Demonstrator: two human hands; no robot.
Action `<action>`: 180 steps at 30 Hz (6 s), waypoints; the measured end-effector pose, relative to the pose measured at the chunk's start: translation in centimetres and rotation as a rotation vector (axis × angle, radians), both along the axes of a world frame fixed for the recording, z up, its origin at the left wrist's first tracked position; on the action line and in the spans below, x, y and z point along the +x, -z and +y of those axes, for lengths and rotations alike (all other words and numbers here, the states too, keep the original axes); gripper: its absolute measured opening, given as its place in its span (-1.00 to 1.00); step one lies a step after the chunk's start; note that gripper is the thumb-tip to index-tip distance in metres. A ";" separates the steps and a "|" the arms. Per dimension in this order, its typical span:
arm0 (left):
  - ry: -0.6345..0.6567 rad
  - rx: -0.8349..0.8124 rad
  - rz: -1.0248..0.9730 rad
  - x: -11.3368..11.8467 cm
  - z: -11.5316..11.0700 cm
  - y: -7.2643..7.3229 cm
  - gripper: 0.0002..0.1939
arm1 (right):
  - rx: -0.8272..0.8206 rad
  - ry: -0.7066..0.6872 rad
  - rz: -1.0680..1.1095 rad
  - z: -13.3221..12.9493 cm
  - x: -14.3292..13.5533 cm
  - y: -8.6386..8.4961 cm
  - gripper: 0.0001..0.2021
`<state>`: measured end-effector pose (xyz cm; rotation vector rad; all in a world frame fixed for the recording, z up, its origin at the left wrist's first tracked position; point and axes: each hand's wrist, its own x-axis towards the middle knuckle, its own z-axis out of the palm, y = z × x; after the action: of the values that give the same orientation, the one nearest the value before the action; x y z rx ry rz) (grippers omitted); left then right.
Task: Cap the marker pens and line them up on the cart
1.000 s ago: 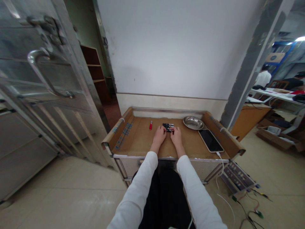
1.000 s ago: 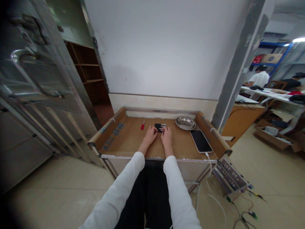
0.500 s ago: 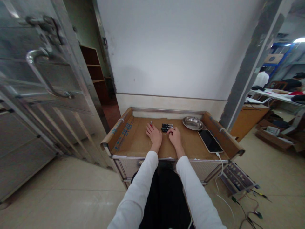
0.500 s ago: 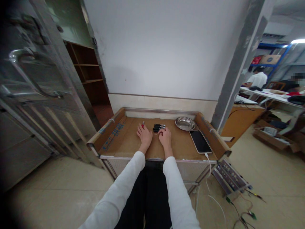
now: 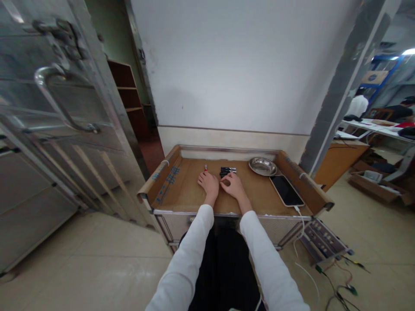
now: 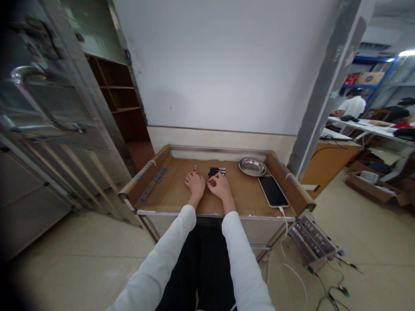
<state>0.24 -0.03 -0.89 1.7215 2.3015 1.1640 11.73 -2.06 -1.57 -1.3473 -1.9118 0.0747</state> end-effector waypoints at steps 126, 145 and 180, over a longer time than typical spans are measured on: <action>0.795 0.191 -0.218 -0.1 0.4 0.8 -0.89 | 0.004 0.287 0.242 -0.4 0.9 0.7 -0.67; 0.792 0.131 -0.095 -0.1 -0.3 0.3 -0.88 | -0.023 0.278 0.014 -0.8 0.4 0.6 -0.49; 0.346 0.101 0.275 -0.4 -1.2 -0.4 -0.82 | -0.046 0.659 0.044 -0.9 0.6 0.3 -0.64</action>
<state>-0.13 -1.22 -0.47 2.3297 1.9790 1.0463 12.37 -2.99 -1.83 -1.9196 -1.3538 -0.1779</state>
